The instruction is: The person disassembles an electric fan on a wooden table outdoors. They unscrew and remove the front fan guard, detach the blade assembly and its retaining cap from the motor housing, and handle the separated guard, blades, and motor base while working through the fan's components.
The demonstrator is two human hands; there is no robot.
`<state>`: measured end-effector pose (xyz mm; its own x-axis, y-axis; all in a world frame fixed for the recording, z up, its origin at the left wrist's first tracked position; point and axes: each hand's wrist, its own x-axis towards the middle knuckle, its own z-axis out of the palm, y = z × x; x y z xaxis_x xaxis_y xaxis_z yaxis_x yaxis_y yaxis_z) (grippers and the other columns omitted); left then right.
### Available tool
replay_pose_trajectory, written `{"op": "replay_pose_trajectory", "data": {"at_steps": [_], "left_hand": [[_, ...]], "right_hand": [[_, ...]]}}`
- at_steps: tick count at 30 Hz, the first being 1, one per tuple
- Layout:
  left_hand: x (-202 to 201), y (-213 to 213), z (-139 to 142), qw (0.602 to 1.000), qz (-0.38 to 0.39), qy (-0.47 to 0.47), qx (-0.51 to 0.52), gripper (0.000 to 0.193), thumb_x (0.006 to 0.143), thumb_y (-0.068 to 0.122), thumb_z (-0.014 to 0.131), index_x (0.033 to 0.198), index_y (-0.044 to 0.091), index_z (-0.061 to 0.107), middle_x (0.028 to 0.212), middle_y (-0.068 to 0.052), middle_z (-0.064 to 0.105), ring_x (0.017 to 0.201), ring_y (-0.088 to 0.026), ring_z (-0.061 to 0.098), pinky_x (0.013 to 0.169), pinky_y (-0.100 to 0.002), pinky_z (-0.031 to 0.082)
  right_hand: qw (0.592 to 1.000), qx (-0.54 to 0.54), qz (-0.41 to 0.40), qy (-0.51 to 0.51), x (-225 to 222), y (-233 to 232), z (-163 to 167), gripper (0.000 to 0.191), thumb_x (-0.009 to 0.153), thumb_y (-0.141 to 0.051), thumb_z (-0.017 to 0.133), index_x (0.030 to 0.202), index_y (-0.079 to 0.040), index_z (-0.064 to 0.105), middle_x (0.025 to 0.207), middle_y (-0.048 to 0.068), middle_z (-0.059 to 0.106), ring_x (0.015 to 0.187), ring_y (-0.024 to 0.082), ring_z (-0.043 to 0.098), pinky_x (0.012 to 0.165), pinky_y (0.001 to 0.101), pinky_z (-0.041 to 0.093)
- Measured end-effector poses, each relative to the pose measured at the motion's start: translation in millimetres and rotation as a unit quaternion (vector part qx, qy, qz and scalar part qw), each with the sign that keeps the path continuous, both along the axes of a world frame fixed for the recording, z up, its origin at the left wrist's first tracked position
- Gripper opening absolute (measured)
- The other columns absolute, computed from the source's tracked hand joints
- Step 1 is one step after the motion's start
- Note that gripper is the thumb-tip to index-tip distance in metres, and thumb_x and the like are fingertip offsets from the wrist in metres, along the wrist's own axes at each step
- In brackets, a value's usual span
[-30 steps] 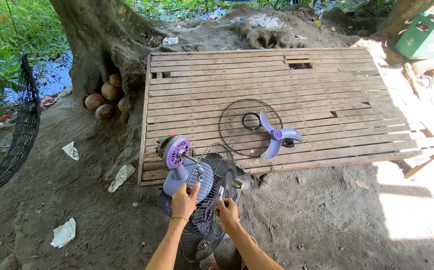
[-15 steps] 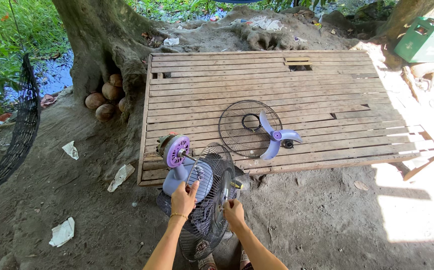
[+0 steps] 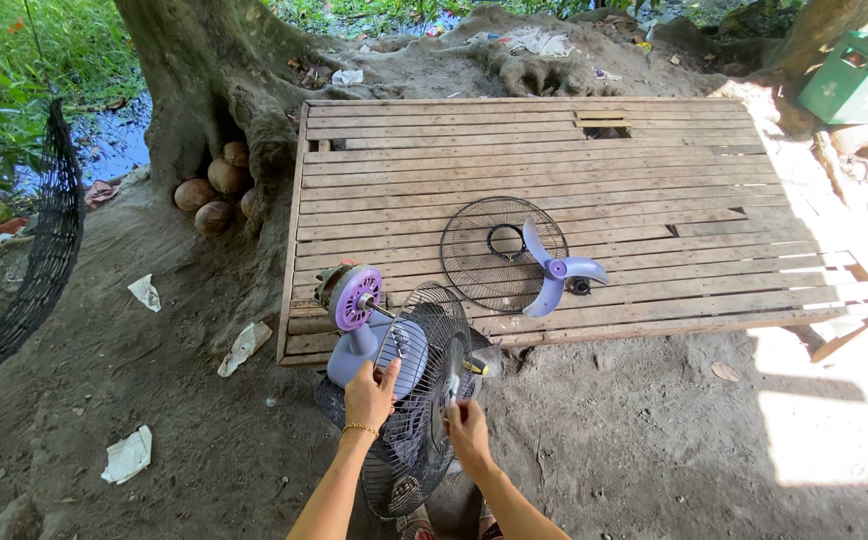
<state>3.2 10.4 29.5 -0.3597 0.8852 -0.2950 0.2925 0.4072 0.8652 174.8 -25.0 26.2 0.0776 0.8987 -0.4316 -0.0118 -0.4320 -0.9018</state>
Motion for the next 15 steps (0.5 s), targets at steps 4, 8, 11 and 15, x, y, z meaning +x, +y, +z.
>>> {"op": "replay_pose_trajectory", "data": {"at_steps": [4,8,11,15], "left_hand": [[-2,2,0,1.0,0.006,0.006,-0.017,0.052,0.091,0.048,0.07,0.08,0.0,0.055,0.064,-0.01,0.067,0.051,-0.017,0.069,0.041,-0.032,0.055],[-5,3,0,1.0,0.012,0.0,-0.013,0.052,0.091,0.048,0.07,0.08,-0.001,0.055,0.065,-0.009,0.067,0.051,-0.017,0.069,0.041,-0.032,0.056],[-2,2,-1,1.0,0.012,-0.011,-0.012,0.052,0.09,0.048,0.071,0.08,-0.001,0.055,0.065,-0.01,0.067,0.051,-0.017,0.069,0.041,-0.032,0.057],[-1,3,-1,1.0,0.016,-0.008,-0.014,0.052,0.09,0.048,0.07,0.081,-0.001,0.056,0.066,-0.009,0.068,0.052,-0.016,0.07,0.042,-0.031,0.058]], "right_hand": [[0.992,0.022,0.038,0.118,-16,1,4,0.02,0.102,-0.022,0.062,0.096,-0.004,0.056,0.077,0.002,0.061,0.065,0.01,0.057,0.058,0.0283,0.05],[0.997,-0.012,0.07,0.003,-15,3,2,0.019,0.099,-0.02,0.065,0.095,-0.003,0.057,0.075,0.002,0.059,0.064,0.011,0.054,0.057,0.031,0.047],[0.988,0.009,0.08,-0.131,-5,6,-2,0.017,0.096,-0.02,0.068,0.095,-0.004,0.062,0.076,0.001,0.066,0.066,0.009,0.06,0.062,0.029,0.05],[0.99,0.027,0.048,-0.128,-1,11,-3,0.015,0.095,-0.017,0.063,0.1,-0.004,0.064,0.082,0.001,0.072,0.069,0.008,0.066,0.064,0.0265,0.054]]}}
